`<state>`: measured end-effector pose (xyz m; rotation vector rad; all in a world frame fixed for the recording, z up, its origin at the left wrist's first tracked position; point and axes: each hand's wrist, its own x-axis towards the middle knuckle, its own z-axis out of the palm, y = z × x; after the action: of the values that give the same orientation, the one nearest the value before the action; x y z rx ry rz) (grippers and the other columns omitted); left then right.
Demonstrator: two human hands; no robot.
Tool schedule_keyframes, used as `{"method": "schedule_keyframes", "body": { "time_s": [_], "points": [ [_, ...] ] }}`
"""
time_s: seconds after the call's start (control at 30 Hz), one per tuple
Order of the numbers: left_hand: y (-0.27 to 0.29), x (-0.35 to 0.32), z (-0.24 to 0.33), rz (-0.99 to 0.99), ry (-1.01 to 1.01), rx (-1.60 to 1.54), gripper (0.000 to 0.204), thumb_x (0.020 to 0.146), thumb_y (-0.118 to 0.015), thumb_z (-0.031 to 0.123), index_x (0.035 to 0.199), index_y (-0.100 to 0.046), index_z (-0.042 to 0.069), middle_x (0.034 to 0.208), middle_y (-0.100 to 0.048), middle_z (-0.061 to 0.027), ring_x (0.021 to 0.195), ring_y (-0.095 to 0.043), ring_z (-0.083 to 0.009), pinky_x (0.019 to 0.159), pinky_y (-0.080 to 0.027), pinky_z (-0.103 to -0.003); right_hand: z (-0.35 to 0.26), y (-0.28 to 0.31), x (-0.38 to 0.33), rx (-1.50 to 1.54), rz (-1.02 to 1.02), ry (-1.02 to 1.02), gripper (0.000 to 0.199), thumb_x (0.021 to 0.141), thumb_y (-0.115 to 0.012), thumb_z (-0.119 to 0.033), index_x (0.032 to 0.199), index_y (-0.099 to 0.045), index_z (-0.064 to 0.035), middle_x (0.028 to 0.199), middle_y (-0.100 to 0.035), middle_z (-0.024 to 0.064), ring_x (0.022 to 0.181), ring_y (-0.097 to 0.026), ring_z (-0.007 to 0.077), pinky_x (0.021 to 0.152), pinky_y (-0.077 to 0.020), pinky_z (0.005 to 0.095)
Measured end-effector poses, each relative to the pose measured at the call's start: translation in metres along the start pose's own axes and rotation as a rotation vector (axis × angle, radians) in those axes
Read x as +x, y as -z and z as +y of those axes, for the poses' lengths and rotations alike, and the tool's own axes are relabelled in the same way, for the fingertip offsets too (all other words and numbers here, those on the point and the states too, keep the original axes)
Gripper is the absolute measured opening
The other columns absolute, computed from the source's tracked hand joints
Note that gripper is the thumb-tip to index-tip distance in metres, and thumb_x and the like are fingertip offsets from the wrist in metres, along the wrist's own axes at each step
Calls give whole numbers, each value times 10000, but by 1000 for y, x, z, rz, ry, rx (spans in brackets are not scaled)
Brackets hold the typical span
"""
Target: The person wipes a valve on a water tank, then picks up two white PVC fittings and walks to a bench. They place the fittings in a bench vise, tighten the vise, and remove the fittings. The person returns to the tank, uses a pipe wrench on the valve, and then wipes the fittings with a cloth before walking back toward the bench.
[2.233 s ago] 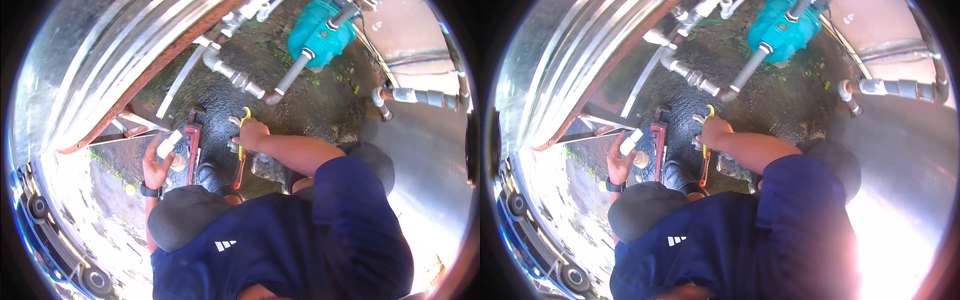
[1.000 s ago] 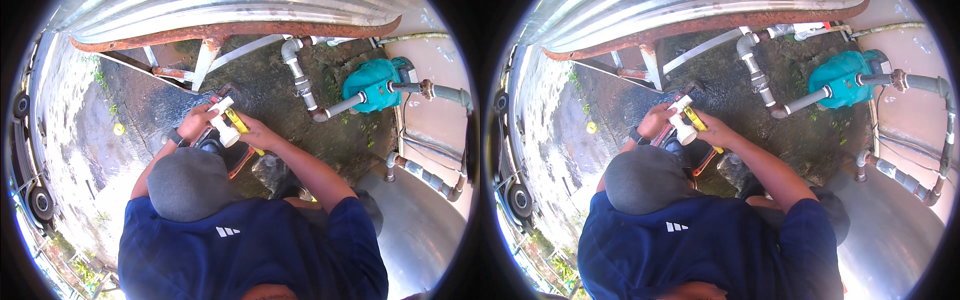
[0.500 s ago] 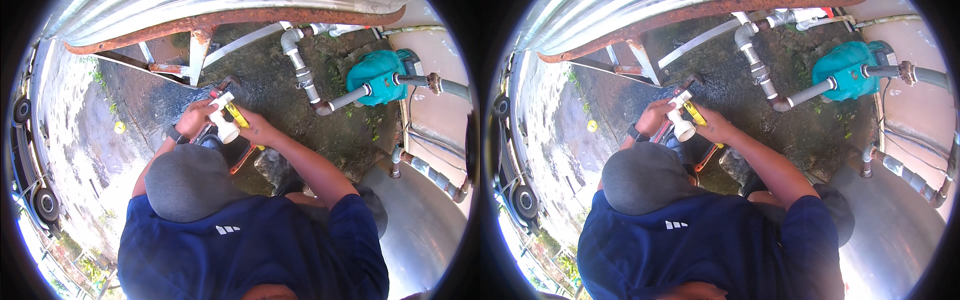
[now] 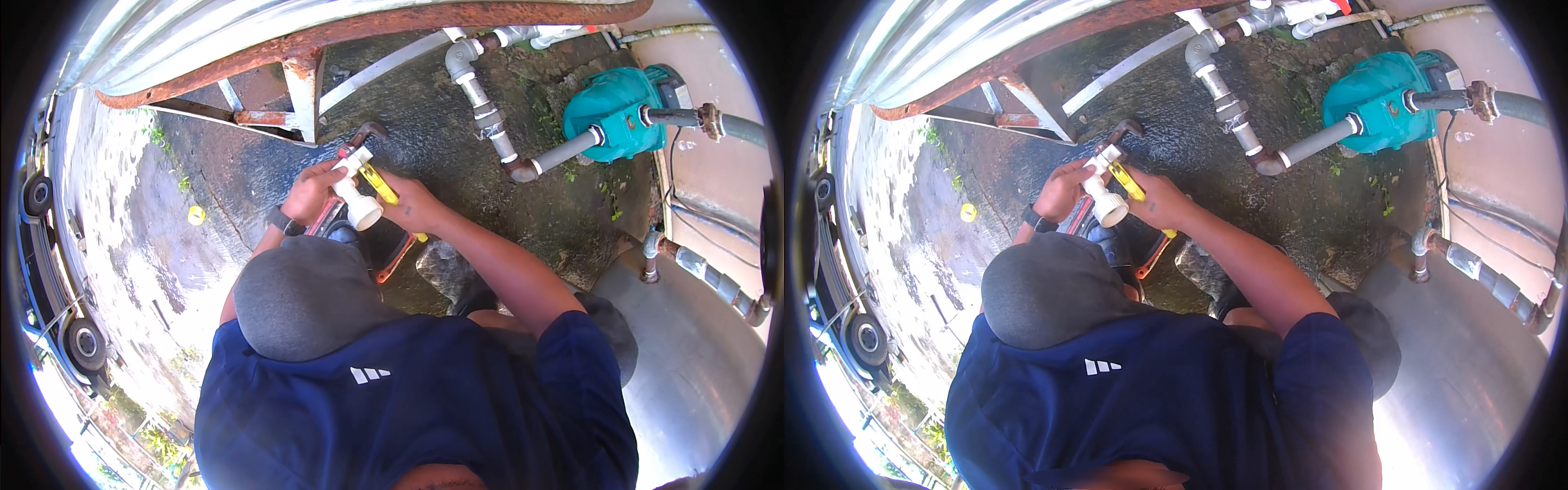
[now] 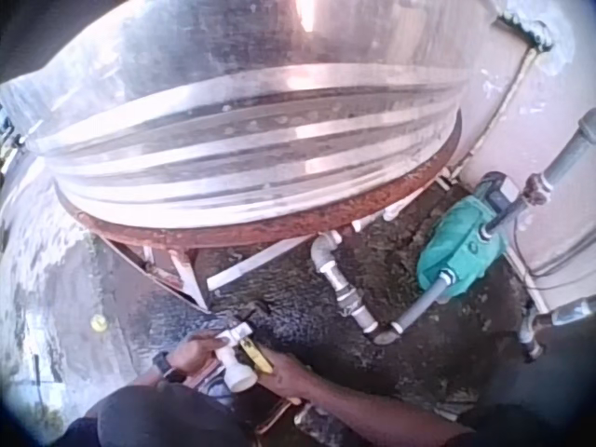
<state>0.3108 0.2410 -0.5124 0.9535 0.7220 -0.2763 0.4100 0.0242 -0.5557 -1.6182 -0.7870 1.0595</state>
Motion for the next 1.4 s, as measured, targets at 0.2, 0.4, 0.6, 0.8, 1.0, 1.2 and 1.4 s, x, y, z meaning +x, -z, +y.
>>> {"method": "schedule_keyframes", "body": {
  "time_s": [0.2,0.4,0.6,0.8,1.0,1.2,1.4],
  "points": [
    [0,0,1,1,-21,-26,440,1011,-522,86,1358,-425,-166,1257,-618,-233,1151,-651,-293,1026,-502,-372,-1,2,4,12,5,28,733,799,-662,-141,1486,-409,-92,1085,-673,268,1036,-645,463,849,-528,468],
    [2,-2,0,17,-23,8,452,1007,-528,92,1364,-420,-164,1236,-629,-225,1124,-660,-282,1002,-510,-366,-1,5,5,-3,-10,52,753,786,-670,-151,1490,-412,-85,1081,-671,272,1028,-644,465,852,-527,468],
    [-3,-4,2,22,-29,0,432,1009,-540,109,1348,-454,-144,1184,-650,-197,1069,-671,-253,949,-524,-351,-1,4,5,12,1,72,765,781,-675,-155,1495,-412,-76,1080,-673,268,1024,-652,455,855,-526,459],
    [-7,-5,1,65,-41,4,381,1018,-551,135,1309,-529,-109,1085,-689,-147,967,-690,-207,855,-550,-326,-1,6,2,-3,-11,59,693,854,-686,-126,1496,-435,-62,1004,-679,111,874,-623,156,831,-508,337],
    [-5,-3,0,56,-38,23,388,1018,-552,137,1312,-527,-114,1070,-693,-146,950,-693,-206,839,-554,-322,0,6,3,11,-9,55,767,776,-675,-147,1494,-416,-67,1055,-682,260,996,-671,436,832,-533,445],
    [-4,-2,-1,45,-33,39,388,1016,-555,145,1311,-535,-106,1060,-700,-140,927,-695,-193,813,-552,-305,-1,5,3,19,0,35,739,788,-661,-145,1485,-427,-71,1014,-685,257,956,-680,431,805,-536,447],
    [-2,0,-3,58,-23,75,381,1010,-564,152,1296,-549,-98,1054,-708,-136,924,-697,-185,802,-547,-298,-5,4,-2,-7,29,39,640,835,-665,-133,1443,-471,-84,984,-686,209,906,-653,342,786,-524,419]
  ]
}}
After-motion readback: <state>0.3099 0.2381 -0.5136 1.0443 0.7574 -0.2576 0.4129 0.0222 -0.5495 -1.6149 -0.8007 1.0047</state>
